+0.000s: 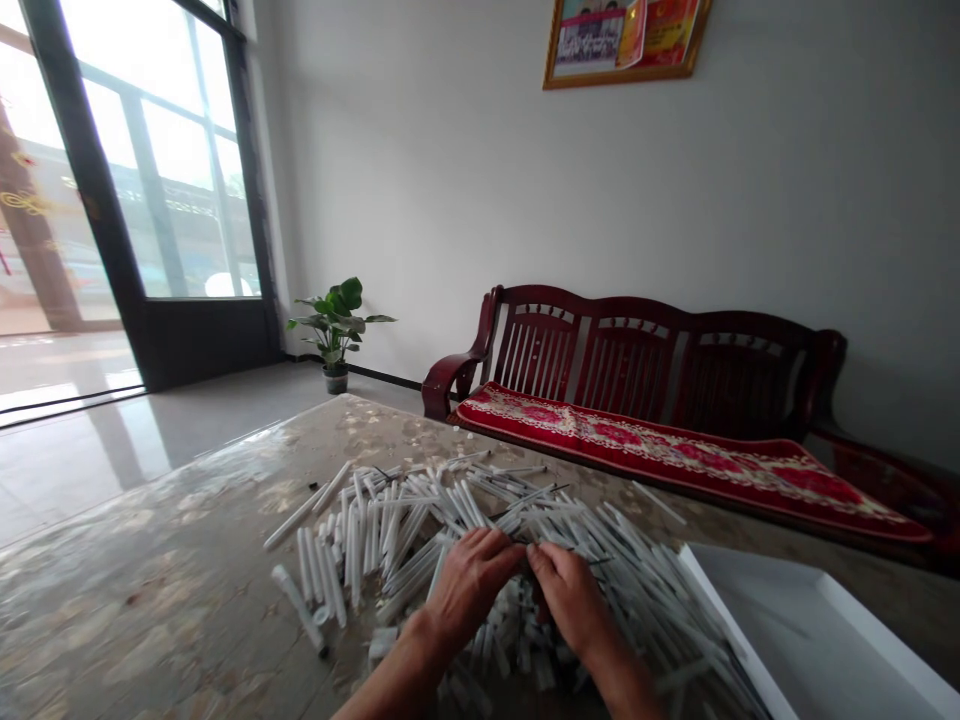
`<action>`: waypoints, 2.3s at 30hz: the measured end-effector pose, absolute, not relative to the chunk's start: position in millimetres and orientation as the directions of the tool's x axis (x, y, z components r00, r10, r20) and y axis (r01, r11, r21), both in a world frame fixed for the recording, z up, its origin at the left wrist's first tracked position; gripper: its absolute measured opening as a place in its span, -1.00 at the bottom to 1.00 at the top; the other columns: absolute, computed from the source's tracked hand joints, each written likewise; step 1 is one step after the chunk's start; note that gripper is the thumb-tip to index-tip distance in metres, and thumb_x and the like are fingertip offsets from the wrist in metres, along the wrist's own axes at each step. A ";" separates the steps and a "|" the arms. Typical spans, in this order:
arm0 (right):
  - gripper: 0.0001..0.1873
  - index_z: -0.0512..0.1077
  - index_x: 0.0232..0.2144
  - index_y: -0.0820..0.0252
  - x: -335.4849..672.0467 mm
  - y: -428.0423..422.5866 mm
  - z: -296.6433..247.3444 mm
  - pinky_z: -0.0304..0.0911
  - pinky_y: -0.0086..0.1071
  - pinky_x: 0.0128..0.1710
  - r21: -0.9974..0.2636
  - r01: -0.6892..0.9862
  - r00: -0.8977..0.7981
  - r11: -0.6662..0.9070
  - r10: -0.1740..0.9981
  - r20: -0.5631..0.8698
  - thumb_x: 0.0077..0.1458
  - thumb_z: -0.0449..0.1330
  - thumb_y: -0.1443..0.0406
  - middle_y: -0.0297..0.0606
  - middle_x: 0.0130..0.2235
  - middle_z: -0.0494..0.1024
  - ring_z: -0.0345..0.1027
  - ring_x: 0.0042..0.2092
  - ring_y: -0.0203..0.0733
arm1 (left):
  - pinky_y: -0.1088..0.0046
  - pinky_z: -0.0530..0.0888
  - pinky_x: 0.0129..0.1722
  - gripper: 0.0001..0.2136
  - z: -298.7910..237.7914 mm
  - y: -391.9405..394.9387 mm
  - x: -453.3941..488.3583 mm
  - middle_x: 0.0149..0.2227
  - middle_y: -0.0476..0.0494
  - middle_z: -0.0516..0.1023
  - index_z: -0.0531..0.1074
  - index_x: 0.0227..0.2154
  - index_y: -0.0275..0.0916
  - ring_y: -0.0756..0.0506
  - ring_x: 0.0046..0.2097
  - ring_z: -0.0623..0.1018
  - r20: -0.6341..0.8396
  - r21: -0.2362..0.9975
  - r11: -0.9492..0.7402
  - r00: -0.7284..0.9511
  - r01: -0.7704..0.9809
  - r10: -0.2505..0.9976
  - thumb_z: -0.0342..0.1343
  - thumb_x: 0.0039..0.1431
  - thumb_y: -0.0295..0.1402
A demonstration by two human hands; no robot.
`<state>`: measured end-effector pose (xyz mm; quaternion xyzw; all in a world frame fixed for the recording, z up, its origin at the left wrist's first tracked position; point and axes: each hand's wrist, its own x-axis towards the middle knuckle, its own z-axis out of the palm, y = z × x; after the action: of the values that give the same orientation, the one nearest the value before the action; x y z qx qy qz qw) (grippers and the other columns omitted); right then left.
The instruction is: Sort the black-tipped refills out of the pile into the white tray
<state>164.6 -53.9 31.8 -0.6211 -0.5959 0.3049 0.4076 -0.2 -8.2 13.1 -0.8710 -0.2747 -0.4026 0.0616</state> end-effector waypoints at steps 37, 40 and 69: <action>-0.65 0.42 -0.35 0.10 185.8 -46.5 26.9 0.18 -0.38 -0.53 -0.926 0.365 0.167 0.097 0.972 0.167 0.09 0.14 -0.04 -0.33 -0.42 0.53 0.40 -0.46 -0.17 | 0.47 0.38 -0.38 -0.82 3.2 -6.7 4.5 -0.47 -0.01 0.60 0.54 -0.30 -0.15 -0.05 -0.42 0.57 0.781 0.162 -0.775 0.401 0.611 0.480 0.09 0.32 -0.22; -0.54 0.35 -0.52 0.08 187.5 -45.4 22.3 0.15 -0.37 -0.55 -0.898 0.434 0.180 0.066 0.971 0.159 0.16 0.03 -0.12 -0.39 -0.58 0.38 0.28 -0.55 -0.21 | 0.47 0.39 -0.38 -0.84 4.8 -7.7 5.0 -0.47 -0.01 0.60 0.54 -0.28 -0.14 -0.05 -0.43 0.56 0.777 0.147 -0.782 0.418 0.605 0.470 0.09 0.32 -0.25; -0.57 0.50 -0.47 0.11 188.9 -42.7 22.3 0.30 -0.35 -0.51 -0.910 0.409 0.158 0.070 0.976 0.147 0.06 0.13 -0.09 -0.28 -0.53 0.51 0.42 -0.47 -0.12 | 0.47 0.39 -0.38 -0.83 6.6 -7.6 5.9 -0.47 -0.02 0.62 0.55 -0.31 -0.13 -0.05 -0.42 0.58 0.782 0.164 -0.749 0.378 0.642 0.495 0.09 0.33 -0.26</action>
<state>188.9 -42.7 22.3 -0.6074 -0.5701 0.3096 0.4584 5.9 -7.6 6.6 -0.8257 -0.3445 -0.4388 0.0837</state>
